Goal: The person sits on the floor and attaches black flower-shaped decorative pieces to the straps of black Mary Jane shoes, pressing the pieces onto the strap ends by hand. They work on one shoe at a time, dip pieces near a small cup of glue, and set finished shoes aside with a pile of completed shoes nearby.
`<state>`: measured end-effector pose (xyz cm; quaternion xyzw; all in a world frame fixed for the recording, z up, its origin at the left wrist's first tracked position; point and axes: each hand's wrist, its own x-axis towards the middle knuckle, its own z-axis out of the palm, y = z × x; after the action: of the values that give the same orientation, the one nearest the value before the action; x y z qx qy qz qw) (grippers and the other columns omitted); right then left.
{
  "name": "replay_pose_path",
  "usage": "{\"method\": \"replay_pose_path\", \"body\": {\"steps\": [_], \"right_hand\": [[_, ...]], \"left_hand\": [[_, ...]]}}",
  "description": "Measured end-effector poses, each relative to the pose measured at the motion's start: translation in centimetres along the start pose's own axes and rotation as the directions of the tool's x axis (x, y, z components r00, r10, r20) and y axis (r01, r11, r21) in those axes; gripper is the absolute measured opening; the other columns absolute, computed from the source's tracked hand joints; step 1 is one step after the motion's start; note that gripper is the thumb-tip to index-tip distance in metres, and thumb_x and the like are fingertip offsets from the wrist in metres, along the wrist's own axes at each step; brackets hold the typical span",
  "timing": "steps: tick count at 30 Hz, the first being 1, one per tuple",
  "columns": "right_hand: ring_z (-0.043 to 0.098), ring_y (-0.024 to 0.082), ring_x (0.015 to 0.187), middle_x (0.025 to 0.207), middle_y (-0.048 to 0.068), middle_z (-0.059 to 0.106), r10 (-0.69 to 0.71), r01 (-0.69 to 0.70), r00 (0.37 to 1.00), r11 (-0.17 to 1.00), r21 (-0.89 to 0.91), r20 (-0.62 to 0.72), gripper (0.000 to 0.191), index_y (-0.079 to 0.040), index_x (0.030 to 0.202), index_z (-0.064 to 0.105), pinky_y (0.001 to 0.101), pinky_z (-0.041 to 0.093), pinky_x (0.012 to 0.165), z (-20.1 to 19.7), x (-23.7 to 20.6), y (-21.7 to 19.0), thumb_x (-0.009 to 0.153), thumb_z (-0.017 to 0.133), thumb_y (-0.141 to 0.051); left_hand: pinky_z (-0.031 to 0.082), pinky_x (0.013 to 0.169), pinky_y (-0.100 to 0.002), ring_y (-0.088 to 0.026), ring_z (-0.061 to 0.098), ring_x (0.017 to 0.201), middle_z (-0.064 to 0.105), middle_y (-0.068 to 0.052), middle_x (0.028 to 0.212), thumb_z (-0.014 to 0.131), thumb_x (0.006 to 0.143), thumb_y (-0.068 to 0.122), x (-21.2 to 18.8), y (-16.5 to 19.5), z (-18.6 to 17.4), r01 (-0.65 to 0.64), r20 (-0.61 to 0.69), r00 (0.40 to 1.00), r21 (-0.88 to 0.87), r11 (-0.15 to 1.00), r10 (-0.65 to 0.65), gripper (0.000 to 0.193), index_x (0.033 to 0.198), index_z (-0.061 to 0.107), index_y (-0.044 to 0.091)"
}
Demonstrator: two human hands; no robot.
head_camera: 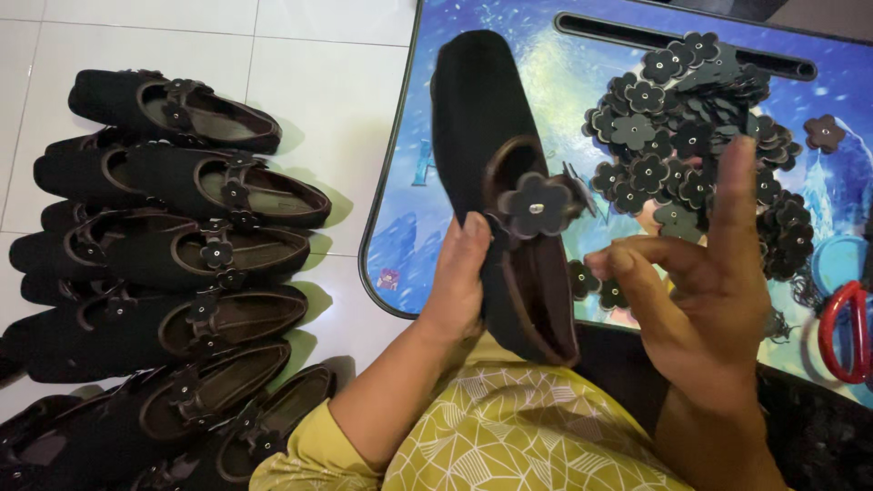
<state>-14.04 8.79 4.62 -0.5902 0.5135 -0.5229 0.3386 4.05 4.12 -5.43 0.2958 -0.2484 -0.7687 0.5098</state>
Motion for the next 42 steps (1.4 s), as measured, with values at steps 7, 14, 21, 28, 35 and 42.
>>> {"method": "replay_pose_path", "body": {"steps": [7, 14, 21, 28, 35, 42], "right_hand": [[0.073, 0.023, 0.102, 0.172, 0.017, 0.034, -0.052, 0.052, 0.998, 0.999, 0.015, -0.031, 0.098, -0.002, 0.168, 0.004, 0.0331, 0.063, 0.083, 0.7, -0.4, -0.9, 0.094, 0.066, 0.016], [0.068, 0.021, 0.115, 0.161, 0.006, 0.038, -0.301, 0.304, 0.953, 0.942, -0.141, 0.044, 0.11, -0.008, 0.173, 0.004, 0.0364, 0.054, 0.114, 1.3, -0.9, -2.3, 0.09, 0.076, 0.003], [0.066, 0.03, 0.116, 0.121, 0.017, 0.064, -0.446, 0.5, 0.866, 0.763, -0.409, 0.225, 0.058, -0.001, 0.125, 0.059, 0.0388, 0.058, 0.098, 2.1, 0.0, -2.0, 0.076, 0.089, -0.003], [0.067, 0.032, 0.117, 0.12, 0.016, 0.068, -0.545, 0.632, 0.775, 0.647, -0.427, 0.321, 0.054, -0.003, 0.128, 0.06, 0.0427, 0.056, 0.103, 2.0, 1.1, -0.4, 0.08, 0.084, 0.004], [0.064, 0.034, 0.119, 0.123, 0.018, 0.066, -0.445, 0.555, 0.831, 0.691, -0.463, 0.333, 0.068, -0.009, 0.134, 0.055, 0.0434, 0.051, 0.106, 1.8, 1.7, 0.8, 0.074, 0.084, 0.003], [0.069, 0.032, 0.114, 0.119, 0.012, 0.071, -0.504, 0.603, 0.797, 0.666, -0.439, 0.331, 0.059, -0.01, 0.129, 0.058, 0.0452, 0.052, 0.109, 2.0, 1.7, 0.9, 0.078, 0.081, 0.009]], "left_hand": [[0.058, 0.093, -0.039, -0.033, 0.064, 0.118, 0.049, -0.024, 0.156, 0.029, 0.094, 0.091, -0.4, 1.4, -0.5, 0.141, 0.46, 0.886, -0.394, 0.908, 0.062, 0.116, 0.158, 0.037, -0.006], [0.056, 0.099, -0.044, -0.039, 0.062, 0.123, 0.043, -0.028, 0.159, 0.028, 0.087, 0.097, -1.7, 2.3, 1.1, 0.279, 0.5, 0.866, -0.472, 0.837, -0.007, 0.123, 0.16, 0.032, -0.001], [0.037, 0.129, -0.048, -0.036, 0.042, 0.153, 0.038, -0.023, 0.167, 0.03, 0.089, 0.091, -1.2, 2.0, 1.4, 0.054, 0.483, 0.875, -0.15, 0.987, 0.026, 0.118, 0.165, 0.028, 0.001], [0.03, 0.131, -0.046, -0.032, 0.041, 0.153, 0.04, -0.022, 0.164, 0.026, 0.094, 0.086, -1.8, -0.5, -0.3, 0.092, 0.442, 0.894, -0.03, 0.995, -0.069, 0.112, 0.163, 0.03, -0.003], [0.03, 0.13, -0.044, -0.026, 0.043, 0.15, 0.04, -0.017, 0.163, 0.021, 0.105, 0.069, -1.1, -2.6, -1.2, 0.184, 0.384, 0.916, -0.154, 0.971, -0.113, 0.092, 0.162, 0.029, -0.002], [0.035, 0.121, -0.043, -0.026, 0.045, 0.143, 0.042, -0.018, 0.157, 0.022, 0.108, 0.06, -1.0, -2.6, -1.3, 0.2, 0.24, 0.957, -0.144, 0.969, -0.162, 0.084, 0.164, 0.02, -0.002]]}}
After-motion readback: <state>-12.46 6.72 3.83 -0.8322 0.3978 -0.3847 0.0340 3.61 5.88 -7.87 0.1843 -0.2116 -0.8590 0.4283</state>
